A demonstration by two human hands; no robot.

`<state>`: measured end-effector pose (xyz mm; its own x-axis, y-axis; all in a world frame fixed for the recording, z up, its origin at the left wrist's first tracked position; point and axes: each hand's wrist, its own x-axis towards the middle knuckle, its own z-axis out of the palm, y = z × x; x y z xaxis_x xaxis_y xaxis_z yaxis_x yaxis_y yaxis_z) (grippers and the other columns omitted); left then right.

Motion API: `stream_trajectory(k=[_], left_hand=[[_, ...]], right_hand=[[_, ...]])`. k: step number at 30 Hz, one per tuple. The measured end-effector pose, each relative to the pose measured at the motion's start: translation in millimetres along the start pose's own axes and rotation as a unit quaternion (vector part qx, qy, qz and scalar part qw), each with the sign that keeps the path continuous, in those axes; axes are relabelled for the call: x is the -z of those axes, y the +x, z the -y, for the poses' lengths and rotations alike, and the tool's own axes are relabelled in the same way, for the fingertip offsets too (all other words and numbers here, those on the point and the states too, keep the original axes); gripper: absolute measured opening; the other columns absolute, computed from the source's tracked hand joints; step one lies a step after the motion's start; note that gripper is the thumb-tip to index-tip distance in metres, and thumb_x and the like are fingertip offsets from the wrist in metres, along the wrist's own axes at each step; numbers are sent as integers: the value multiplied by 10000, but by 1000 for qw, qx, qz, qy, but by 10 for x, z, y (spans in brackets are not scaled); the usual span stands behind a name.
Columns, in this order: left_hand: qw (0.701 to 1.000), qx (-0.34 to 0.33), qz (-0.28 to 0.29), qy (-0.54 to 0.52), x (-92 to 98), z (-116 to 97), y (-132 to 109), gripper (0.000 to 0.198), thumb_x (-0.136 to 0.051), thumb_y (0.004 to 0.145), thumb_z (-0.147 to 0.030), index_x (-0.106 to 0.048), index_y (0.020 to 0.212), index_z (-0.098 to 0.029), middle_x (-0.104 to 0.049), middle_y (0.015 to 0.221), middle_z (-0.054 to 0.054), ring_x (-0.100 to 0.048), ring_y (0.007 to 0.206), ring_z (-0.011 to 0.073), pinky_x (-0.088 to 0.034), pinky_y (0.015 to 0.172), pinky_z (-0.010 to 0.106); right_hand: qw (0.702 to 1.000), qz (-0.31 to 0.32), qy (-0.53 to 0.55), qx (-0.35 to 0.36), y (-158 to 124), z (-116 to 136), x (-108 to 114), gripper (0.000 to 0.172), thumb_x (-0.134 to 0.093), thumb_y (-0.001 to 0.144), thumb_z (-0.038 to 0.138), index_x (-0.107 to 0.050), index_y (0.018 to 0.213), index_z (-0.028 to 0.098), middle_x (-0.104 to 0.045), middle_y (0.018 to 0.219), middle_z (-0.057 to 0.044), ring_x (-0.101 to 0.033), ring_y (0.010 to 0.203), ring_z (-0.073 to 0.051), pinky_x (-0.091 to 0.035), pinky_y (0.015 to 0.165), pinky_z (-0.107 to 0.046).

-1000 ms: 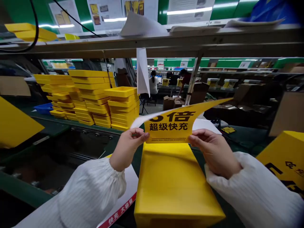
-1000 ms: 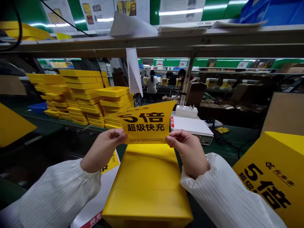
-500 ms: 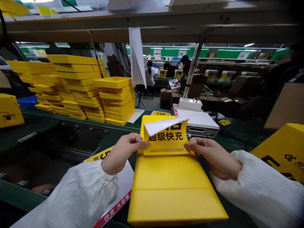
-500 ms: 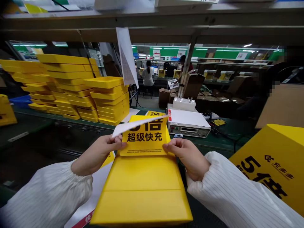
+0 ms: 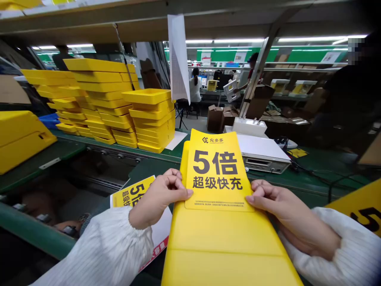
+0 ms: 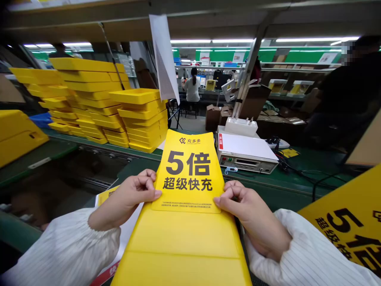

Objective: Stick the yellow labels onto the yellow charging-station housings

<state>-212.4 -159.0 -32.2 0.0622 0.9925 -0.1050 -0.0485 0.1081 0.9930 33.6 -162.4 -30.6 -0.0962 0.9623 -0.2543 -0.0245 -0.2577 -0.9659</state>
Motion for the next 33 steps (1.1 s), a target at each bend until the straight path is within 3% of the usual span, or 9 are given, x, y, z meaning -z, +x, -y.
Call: stream_trajectory(k=[9,33], left_hand=[[1000,17,25,-1,44,50,21,310,-772,541,-269,-501,457,-143,-344,913,5,-410,833,116,-373,634,183],[999,30,37,1,49,22,7,308,-775,540,-252,-499,464,-137,-333,931,4,-395,880,126,-360,661,195]], right_hand=[[1000,21,0,6,13,-46,51,304,-775,544,324,-529,490,155,-404,932,-23,-443,880,-173,-406,714,-255],[1000,25,5,-11,20,-9,56,319,-771,520,299,-492,471,155,-390,888,-10,-404,844,-159,-360,718,-256]])
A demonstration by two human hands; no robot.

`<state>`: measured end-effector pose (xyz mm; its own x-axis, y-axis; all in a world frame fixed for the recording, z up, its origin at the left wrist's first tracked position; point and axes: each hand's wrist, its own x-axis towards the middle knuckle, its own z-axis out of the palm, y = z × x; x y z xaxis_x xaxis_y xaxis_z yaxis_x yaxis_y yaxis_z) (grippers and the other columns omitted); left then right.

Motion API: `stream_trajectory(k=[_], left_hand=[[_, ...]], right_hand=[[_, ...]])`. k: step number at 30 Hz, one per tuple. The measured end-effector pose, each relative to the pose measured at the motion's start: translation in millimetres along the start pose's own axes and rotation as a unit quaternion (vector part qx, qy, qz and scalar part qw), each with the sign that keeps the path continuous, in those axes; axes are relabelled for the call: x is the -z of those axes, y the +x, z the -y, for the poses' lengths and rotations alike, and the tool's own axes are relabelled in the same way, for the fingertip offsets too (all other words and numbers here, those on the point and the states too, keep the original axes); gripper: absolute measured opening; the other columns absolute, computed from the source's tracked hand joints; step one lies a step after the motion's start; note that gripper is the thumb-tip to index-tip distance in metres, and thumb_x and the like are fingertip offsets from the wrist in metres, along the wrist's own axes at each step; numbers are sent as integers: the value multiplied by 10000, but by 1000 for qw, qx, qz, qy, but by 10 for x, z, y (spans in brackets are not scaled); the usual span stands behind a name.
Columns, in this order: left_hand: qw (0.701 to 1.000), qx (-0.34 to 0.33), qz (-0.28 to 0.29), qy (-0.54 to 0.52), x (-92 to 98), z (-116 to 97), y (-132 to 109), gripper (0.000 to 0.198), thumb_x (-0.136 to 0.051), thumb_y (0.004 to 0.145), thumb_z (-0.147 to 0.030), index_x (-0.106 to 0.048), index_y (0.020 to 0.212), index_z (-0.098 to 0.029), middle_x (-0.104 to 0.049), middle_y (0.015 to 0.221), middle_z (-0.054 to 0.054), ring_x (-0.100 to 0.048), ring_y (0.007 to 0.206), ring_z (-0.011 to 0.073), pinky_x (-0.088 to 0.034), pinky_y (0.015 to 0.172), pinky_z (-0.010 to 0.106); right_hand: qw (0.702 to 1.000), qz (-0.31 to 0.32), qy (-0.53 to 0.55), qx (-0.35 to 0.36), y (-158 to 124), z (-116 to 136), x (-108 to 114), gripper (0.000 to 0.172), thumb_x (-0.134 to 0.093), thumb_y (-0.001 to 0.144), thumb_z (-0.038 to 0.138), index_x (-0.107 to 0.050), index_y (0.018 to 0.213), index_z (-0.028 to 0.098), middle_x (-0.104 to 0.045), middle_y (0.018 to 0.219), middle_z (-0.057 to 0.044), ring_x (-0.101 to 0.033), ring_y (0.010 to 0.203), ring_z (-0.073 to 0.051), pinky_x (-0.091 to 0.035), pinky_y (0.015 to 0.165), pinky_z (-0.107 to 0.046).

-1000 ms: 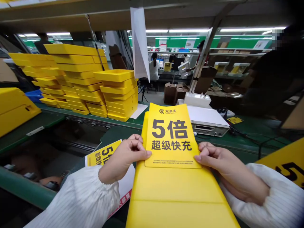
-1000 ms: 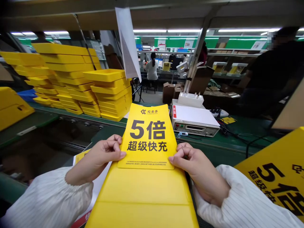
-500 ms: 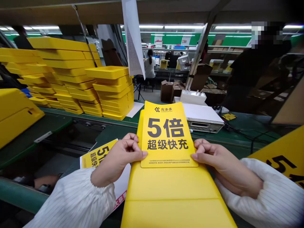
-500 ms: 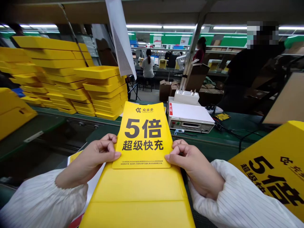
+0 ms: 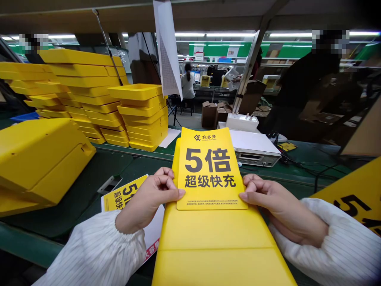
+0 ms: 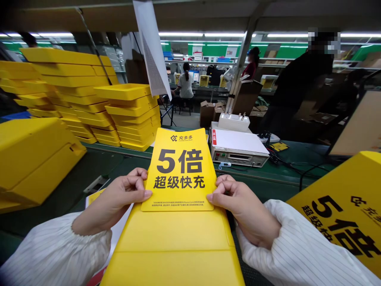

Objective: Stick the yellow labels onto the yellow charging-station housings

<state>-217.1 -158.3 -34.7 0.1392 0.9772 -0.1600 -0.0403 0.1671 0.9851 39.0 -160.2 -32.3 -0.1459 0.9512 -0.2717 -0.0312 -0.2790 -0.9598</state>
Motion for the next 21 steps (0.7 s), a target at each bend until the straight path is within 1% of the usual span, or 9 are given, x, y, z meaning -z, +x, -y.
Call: stream_trajectory(k=[6,11,15,21], left_hand=[[1000,-2,-4,2,-7,-3,-1,321,-775,534,-259,-489,459,-135,-340,932,3,-386,844,119,-334,613,193],[1000,-8,-7,-5,-20,-9,3,322,-778,530,-253,-489,449,-134,-342,928,6,-383,897,129,-347,681,196],[1000,-6,-8,-6,-24,-4,-3,324,-784,525,-255,-493,453,-132,-332,928,3,-384,875,123,-348,666,192],[1000,-2,-2,5,-19,-8,-8,322,-782,524,-262,-495,453,-135,-329,937,4,-390,859,122,-356,633,191]], right_hand=[[1000,7,10,2,0,-1,4,303,-780,509,291,-512,473,154,-393,915,-14,-416,891,-178,-364,732,-262],[1000,4,3,7,-3,5,5,306,-780,511,301,-515,469,154,-390,918,-18,-413,905,-184,-361,754,-271],[1000,1,-13,11,-1,6,2,313,-772,525,308,-504,468,156,-396,912,-19,-410,914,-189,-354,769,-280],[1000,-4,-12,10,0,-3,1,314,-768,528,305,-499,472,154,-394,894,-12,-408,859,-170,-355,739,-276]])
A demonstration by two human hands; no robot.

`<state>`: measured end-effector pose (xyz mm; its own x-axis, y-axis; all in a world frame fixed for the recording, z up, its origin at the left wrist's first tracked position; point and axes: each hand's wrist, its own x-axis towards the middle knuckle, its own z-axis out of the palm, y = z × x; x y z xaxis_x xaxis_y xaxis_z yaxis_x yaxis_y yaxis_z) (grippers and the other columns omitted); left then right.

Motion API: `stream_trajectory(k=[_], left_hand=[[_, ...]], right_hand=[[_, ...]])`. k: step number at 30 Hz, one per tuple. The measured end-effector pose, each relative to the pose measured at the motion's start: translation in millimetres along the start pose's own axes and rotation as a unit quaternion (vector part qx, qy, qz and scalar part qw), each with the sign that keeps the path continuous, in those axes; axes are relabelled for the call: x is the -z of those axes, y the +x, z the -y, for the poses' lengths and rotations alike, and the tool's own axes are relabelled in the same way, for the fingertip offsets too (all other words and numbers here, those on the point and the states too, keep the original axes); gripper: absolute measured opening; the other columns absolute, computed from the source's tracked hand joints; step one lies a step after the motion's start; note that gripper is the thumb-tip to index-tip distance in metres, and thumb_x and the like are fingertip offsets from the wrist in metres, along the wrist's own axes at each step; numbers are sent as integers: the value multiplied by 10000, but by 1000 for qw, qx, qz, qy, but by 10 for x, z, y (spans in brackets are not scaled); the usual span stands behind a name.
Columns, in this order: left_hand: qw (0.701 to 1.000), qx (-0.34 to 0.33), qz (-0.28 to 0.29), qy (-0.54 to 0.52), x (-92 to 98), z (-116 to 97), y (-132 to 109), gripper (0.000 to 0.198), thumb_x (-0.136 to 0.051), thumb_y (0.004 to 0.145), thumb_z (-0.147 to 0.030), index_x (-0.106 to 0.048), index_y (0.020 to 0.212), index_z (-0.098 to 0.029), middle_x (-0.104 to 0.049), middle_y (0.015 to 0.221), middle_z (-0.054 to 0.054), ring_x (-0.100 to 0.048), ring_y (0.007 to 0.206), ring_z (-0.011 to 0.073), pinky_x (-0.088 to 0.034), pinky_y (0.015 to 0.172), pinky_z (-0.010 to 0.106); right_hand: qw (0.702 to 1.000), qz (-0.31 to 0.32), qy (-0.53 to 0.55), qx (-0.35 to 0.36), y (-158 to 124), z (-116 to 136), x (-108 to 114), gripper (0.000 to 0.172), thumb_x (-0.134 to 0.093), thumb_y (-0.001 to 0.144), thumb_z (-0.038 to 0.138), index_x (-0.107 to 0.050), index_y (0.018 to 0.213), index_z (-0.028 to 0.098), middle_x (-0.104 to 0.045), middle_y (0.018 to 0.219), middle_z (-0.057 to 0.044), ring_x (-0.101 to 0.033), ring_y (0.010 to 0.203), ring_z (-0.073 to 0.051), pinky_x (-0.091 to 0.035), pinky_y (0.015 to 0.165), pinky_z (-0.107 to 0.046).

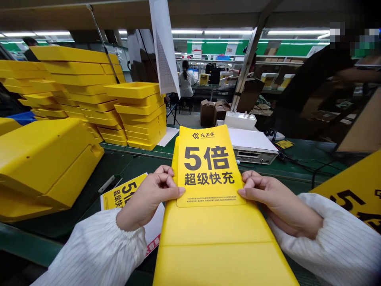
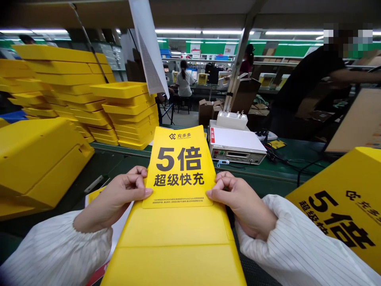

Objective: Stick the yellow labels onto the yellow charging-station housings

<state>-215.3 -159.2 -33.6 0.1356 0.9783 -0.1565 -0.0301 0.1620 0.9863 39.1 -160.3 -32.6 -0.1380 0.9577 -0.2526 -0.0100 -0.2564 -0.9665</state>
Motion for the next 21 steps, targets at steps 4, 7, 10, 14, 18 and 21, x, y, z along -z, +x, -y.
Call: stream_trajectory(k=[4,7,10,14,18,21], left_hand=[[1000,-6,-7,-3,-15,-18,2,324,-788,495,-247,-486,446,-140,-339,916,5,-383,868,125,-357,647,181],[1000,-7,-10,1,-25,-23,5,316,-783,499,-246,-491,447,-139,-343,919,7,-383,875,127,-355,643,181],[1000,-6,-11,6,-25,-21,3,315,-778,510,-246,-488,455,-135,-339,921,7,-390,861,125,-351,620,184],[1000,-3,-4,11,-17,-24,-8,320,-768,529,-259,-484,460,-130,-331,934,6,-400,819,118,-347,574,192],[1000,-4,-6,12,-19,-30,-21,338,-772,528,-271,-475,453,-129,-329,925,6,-400,799,111,-358,577,188],[1000,-5,-3,7,-18,-27,-23,334,-772,534,-262,-474,457,-130,-323,929,5,-400,815,112,-371,598,186]], right_hand=[[1000,-5,4,-3,-8,7,-6,306,-769,509,291,-500,464,153,-396,893,-12,-404,862,-169,-355,726,-267],[1000,-6,2,-1,-14,18,-13,309,-769,499,291,-495,455,155,-399,877,-11,-405,860,-169,-355,723,-265],[1000,-4,-2,2,-18,22,-15,308,-766,509,298,-497,457,157,-397,880,-13,-409,855,-171,-358,727,-271],[1000,-1,0,5,-14,14,-8,305,-767,516,300,-504,460,158,-408,889,-18,-420,878,-183,-364,743,-280],[1000,1,2,6,-5,6,2,310,-773,520,306,-508,467,156,-407,896,-18,-426,887,-185,-367,752,-283],[1000,5,0,9,-1,1,7,311,-772,531,308,-508,470,155,-399,899,-18,-424,893,-184,-367,761,-282]])
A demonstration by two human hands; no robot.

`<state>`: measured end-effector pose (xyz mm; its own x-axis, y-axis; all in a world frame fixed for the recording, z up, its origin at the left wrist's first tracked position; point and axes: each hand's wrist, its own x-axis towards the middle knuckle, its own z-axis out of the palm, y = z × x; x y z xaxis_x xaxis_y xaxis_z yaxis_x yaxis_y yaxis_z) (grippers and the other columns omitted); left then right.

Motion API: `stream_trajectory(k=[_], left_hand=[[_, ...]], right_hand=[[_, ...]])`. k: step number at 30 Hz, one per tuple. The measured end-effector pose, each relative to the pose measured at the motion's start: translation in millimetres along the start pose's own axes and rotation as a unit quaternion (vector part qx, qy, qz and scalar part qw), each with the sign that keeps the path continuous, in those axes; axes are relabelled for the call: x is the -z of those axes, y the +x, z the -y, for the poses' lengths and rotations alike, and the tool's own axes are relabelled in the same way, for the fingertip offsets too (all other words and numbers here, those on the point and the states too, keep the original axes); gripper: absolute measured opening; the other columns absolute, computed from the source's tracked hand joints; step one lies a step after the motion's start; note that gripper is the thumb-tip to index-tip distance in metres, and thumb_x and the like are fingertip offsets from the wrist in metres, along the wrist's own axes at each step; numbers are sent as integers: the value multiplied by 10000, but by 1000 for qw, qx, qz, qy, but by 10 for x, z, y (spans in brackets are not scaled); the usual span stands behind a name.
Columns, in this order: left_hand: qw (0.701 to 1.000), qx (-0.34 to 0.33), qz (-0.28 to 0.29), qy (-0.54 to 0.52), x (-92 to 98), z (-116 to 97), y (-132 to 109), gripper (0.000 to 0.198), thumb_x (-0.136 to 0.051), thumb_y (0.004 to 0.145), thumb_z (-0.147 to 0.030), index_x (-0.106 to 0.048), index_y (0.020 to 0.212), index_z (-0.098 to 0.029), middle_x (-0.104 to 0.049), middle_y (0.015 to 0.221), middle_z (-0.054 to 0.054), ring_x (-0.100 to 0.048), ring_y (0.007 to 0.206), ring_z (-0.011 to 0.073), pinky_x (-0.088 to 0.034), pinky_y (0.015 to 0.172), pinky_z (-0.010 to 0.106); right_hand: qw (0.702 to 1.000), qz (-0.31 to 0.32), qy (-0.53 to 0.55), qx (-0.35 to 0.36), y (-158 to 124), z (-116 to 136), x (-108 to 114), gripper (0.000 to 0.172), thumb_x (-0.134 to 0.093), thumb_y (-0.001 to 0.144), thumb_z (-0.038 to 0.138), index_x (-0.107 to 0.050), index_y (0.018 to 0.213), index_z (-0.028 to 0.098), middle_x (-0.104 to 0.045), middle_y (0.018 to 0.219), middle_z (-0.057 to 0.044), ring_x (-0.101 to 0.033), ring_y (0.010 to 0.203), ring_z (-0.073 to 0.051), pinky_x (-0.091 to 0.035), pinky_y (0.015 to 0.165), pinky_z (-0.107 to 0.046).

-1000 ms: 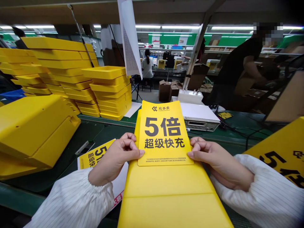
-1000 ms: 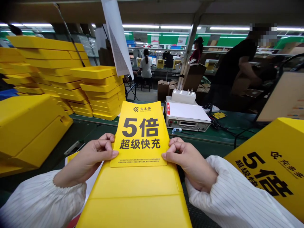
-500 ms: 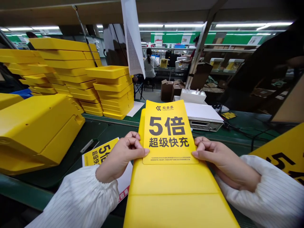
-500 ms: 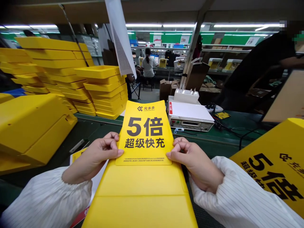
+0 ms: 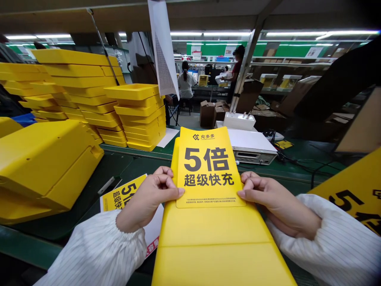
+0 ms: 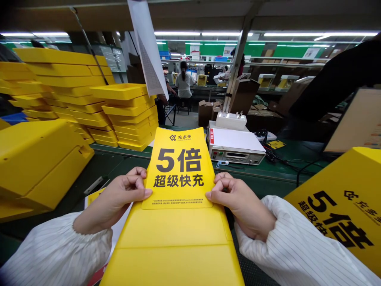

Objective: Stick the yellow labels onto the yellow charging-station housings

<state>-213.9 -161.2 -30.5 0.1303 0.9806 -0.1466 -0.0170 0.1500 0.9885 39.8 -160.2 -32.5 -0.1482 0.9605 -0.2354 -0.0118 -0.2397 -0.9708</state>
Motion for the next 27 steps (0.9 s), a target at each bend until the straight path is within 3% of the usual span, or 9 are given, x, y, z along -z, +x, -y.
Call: stream_trajectory(k=[8,20,23,27], left_hand=[[1000,3,10,9,15,2,12,319,-752,561,-249,-468,467,-139,-318,927,6,-395,817,116,-346,550,184],[999,-17,-2,44,2,17,13,348,-756,547,-294,-458,477,-130,-341,933,7,-408,827,124,-364,631,211],[999,-25,-13,27,-26,33,-17,379,-752,562,-295,-400,586,-158,-361,976,-5,-453,848,131,-413,700,255],[997,13,-45,-66,-105,66,-98,514,-762,572,-303,-315,819,-249,-407,1014,-10,-535,871,168,-474,749,353]], right_hand=[[1000,-3,-10,3,-1,-4,-2,321,-770,532,322,-502,472,156,-407,904,-19,-432,883,-184,-372,747,-285],[998,4,-51,22,-16,-8,-4,347,-764,549,380,-507,489,156,-392,915,-21,-455,851,-177,-409,717,-278],[998,5,-53,32,-15,-28,-11,379,-768,555,391,-471,518,158,-407,902,-15,-469,838,-172,-417,698,-270],[998,-8,-33,45,21,-62,39,421,-773,557,382,-405,670,211,-441,777,22,-485,752,-164,-425,627,-271]])
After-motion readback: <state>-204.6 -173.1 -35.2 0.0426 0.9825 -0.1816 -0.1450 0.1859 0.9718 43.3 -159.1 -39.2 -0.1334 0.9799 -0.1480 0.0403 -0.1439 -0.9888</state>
